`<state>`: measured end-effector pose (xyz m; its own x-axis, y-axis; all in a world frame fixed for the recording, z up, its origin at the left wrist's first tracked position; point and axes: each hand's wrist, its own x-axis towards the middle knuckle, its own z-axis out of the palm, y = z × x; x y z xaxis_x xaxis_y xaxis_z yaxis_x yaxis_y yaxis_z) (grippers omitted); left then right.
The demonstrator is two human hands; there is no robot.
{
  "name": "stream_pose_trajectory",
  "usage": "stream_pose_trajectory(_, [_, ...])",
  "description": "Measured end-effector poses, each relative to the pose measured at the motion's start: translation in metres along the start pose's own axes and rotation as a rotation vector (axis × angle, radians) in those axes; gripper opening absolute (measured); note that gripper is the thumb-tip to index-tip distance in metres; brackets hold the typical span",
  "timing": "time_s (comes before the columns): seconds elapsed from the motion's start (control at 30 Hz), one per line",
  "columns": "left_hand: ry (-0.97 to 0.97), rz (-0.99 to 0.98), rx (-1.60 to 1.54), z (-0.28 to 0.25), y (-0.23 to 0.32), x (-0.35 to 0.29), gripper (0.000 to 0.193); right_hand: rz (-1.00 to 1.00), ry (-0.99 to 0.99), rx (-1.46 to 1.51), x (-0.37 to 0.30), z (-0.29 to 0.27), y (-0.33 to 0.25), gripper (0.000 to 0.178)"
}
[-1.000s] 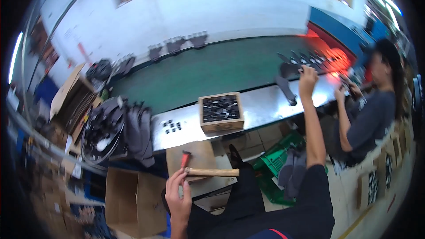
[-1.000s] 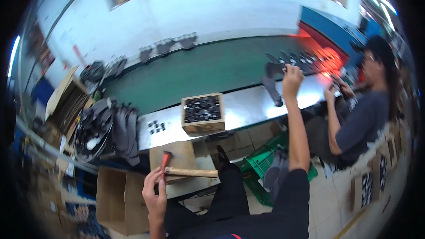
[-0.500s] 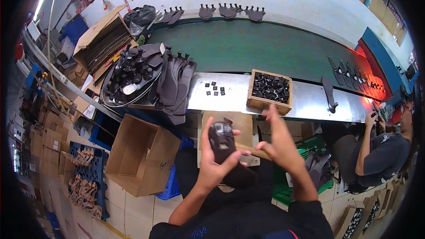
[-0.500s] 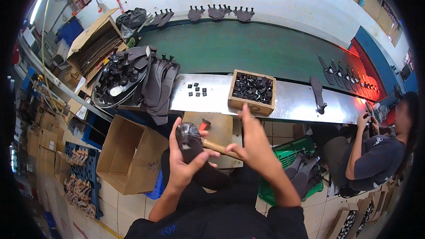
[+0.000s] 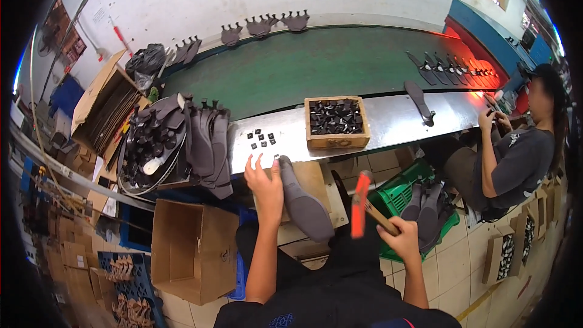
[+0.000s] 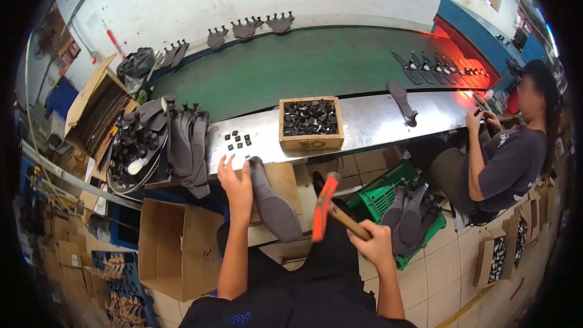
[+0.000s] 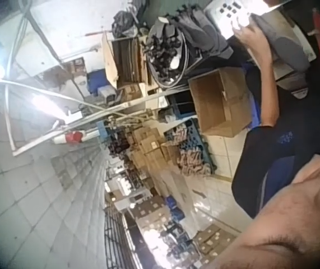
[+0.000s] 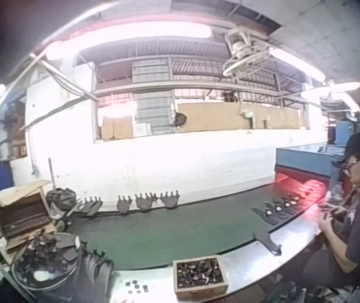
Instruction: Manually attaching small heel components to shoe soles using a hammer and pins in an assembly line.
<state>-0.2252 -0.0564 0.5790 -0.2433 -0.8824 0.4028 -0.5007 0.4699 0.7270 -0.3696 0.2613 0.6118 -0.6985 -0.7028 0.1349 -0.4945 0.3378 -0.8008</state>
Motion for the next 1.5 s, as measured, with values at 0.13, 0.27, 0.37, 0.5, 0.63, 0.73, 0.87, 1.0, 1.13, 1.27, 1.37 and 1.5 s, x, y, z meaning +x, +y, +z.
stream_pose_trajectory(0.13, [0.094,0.138,0.033,0.02,0.028,0.023,0.038,-0.027,0.03,0.059,-0.019,-0.011,-0.021,0.018])
stream_pose_trajectory(0.27, [-0.136,0.537,-0.044,0.064,0.063,0.08,0.016,-0.016,0.011,0.193,-0.016,0.01,-0.025,0.016])
stream_pose_trajectory(0.37, [-0.219,0.655,0.084,0.119,0.054,0.114,0.01,0.241,-0.143,0.811,-0.019,0.034,-0.022,0.028])
stream_pose_trajectory(0.5, [-0.405,0.823,0.569,0.149,0.065,0.131,0.012,0.183,-0.079,1.055,-0.011,0.025,-0.019,0.031])
stream_pose_trajectory(0.63, [-0.416,0.754,0.556,0.155,0.067,0.137,0.008,0.171,-0.047,1.007,0.0,0.006,-0.005,0.032])
stream_pose_trajectory(0.73, [-0.413,0.781,0.624,0.147,0.072,0.137,0.009,0.133,-0.08,0.843,0.014,-0.011,-0.001,0.012])
stream_pose_trajectory(0.87, [-0.616,0.204,-0.252,0.098,0.104,0.108,0.017,-0.296,0.158,0.73,0.054,-0.001,0.002,0.039])
stream_pose_trajectory(1.0, [-0.834,-0.439,-1.112,0.016,0.143,0.034,0.021,-0.2,0.012,0.722,0.087,-0.019,-0.036,0.041])
stream_pose_trajectory(1.13, [-0.852,-0.54,-1.355,-0.038,0.157,-0.017,0.017,-0.167,-0.121,0.954,0.101,-0.011,-0.08,0.042])
stream_pose_trajectory(1.27, [-0.702,-0.43,-1.33,-0.065,0.154,-0.042,0.011,-0.212,-0.254,0.979,0.092,0.002,-0.101,0.035])
stream_pose_trajectory(1.37, [-0.642,-0.304,-1.278,-0.076,0.144,-0.05,0.01,-0.192,-0.294,0.907,0.086,0.016,-0.115,0.027])
stream_pose_trajectory(1.5, [-0.405,-0.115,-0.991,-0.084,0.133,-0.056,0.01,-0.431,-0.292,0.876,0.09,0.032,-0.114,0.025])
